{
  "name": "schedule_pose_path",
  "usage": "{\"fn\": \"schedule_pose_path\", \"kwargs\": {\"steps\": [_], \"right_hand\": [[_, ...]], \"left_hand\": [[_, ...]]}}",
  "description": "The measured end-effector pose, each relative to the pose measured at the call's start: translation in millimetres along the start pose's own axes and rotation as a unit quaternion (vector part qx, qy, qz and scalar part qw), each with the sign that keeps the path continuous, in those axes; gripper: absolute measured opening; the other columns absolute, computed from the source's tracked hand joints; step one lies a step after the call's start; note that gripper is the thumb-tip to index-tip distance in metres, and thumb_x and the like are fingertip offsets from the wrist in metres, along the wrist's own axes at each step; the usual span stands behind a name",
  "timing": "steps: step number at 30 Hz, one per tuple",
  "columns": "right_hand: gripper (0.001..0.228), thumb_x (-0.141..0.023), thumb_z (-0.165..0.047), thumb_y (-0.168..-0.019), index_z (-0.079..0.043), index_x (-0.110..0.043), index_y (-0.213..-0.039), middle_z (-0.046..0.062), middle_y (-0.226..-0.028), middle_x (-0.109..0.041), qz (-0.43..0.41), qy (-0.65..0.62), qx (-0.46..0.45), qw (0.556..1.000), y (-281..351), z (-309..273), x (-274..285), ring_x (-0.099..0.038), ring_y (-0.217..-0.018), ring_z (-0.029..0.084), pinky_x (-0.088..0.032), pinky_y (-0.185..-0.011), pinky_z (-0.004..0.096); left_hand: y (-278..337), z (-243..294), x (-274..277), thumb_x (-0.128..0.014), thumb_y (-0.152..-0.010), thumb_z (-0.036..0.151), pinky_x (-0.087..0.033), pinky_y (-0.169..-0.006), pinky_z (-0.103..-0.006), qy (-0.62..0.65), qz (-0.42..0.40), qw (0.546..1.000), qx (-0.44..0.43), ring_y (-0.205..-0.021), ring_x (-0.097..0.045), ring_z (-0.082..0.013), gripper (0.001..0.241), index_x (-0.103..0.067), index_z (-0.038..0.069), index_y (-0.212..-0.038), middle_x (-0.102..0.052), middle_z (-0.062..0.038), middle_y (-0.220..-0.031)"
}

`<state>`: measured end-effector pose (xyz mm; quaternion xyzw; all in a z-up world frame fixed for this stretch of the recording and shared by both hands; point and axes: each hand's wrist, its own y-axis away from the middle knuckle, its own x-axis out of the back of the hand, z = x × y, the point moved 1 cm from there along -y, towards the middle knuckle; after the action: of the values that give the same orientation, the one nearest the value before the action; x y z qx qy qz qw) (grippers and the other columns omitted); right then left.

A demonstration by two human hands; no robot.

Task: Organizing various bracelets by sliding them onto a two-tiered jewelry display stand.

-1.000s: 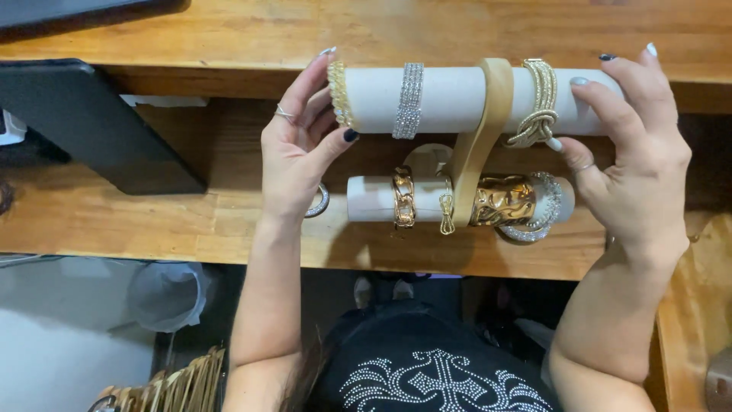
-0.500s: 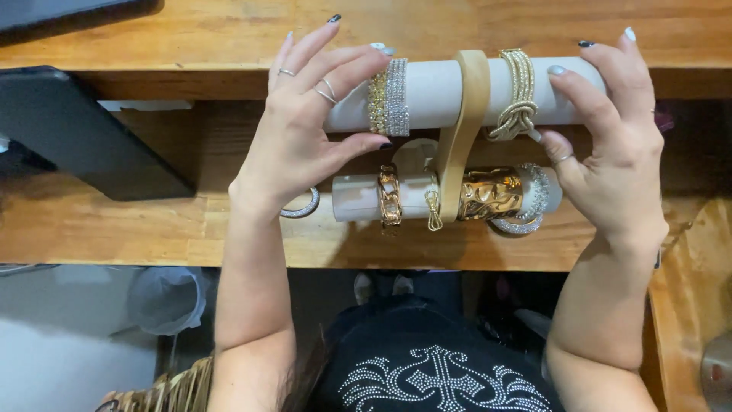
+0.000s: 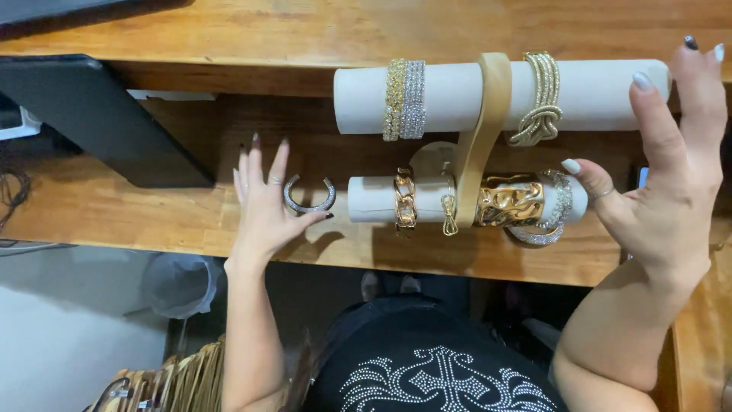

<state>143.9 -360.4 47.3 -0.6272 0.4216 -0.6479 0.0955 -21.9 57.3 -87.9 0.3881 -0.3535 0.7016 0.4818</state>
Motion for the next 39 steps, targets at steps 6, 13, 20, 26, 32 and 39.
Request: {"fn": "schedule_pose_path", "kwargs": {"steps": [6,13,20,26,32,39], "right_hand": [[0.064,-0.069,-0.026,-0.111,0.003,-0.041,-0.161,0.035,-0.17,-0.022,-0.015,-0.004,-0.028,0.999,7.4,-2.8,-4.2,-0.029,-0.161,0.061,-0.033,-0.135,0.075],[0.064,-0.061,-0.035,-0.114,-0.003,-0.036,-0.164,0.033,-0.17,-0.023,0.005,0.018,-0.057,0.998,11.0,-22.6,5.4,-0.026,-0.161,0.058,-0.028,-0.135,0.076],[0.067,-0.069,-0.032,-0.105,-0.007,-0.033,-0.155,0.025,-0.153,-0.038,0.159,0.048,0.037,0.985,19.2,-89.8,5.4,-0.04,-0.147,0.052,-0.037,-0.129,0.075],[0.051,-0.069,-0.039,-0.111,-0.029,-0.037,-0.15,0.013,-0.149,-0.044,0.028,0.017,0.171,0.985,30.9,-128.9,-8.6,-0.033,-0.148,0.044,-0.045,-0.116,0.075],[0.032,-0.057,-0.027,-0.109,-0.013,-0.045,-0.135,0.026,-0.135,-0.052,0.01,-0.079,0.167,0.983,19.4,-128.9,-1.8,-0.063,-0.124,0.049,-0.058,-0.11,0.068],[0.087,-0.047,-0.068,-0.086,0.008,-0.049,-0.129,0.027,-0.112,-0.064,0.242,-0.017,-0.066,0.968,-11.7,-69.0,5.7,-0.058,-0.117,0.042,-0.049,-0.11,0.055]], "left_hand": [[12.3,-14.8,-51.4,-0.079,-0.088,0.031,-0.035,-0.113,-0.0543,0.092,0.002,0.995,-0.037,-0.14,-0.038,-0.042,0.053,-0.064,0.007,-0.132,-0.045,-0.022,-0.144],[13.1,-21.9,-45.4,-0.093,-0.073,0.03,-0.049,-0.1,-0.0355,0.119,0.168,0.979,0.008,-0.118,-0.064,-0.0236,0.04,-0.078,0.014,-0.107,-0.067,-0.01,-0.123],[56.4,91.0,61.4,-0.083,-0.087,0.049,-0.055,-0.112,-0.0553,0.68,0.192,0.707,-0.027,-0.129,-0.061,-0.0557,0.076,-0.038,0.02,-0.141,-0.052,-0.037,-0.141],[68.2,186.4,62.1,-0.082,-0.096,0.026,-0.042,-0.127,-0.0568,0.74,-0.154,0.63,-0.176,-0.145,-0.051,-0.0429,0.097,-0.011,0.016,-0.162,-0.046,-0.027,-0.151],[59.0,205.5,50.3,-0.079,-0.091,0.023,-0.045,-0.121,-0.0443,0.726,-0.248,0.626,-0.142,-0.141,-0.053,-0.0318,0.108,-0.001,0.014,-0.164,-0.044,-0.015,-0.15],[47.6,189.8,56.6,-0.069,-0.102,0.04,-0.042,-0.138,-0.0526,0.564,0.066,0.776,-0.275,-0.159,-0.043,-0.0435,0.08,-0.024,0.005,-0.159,-0.039,-0.029,-0.163]]}}
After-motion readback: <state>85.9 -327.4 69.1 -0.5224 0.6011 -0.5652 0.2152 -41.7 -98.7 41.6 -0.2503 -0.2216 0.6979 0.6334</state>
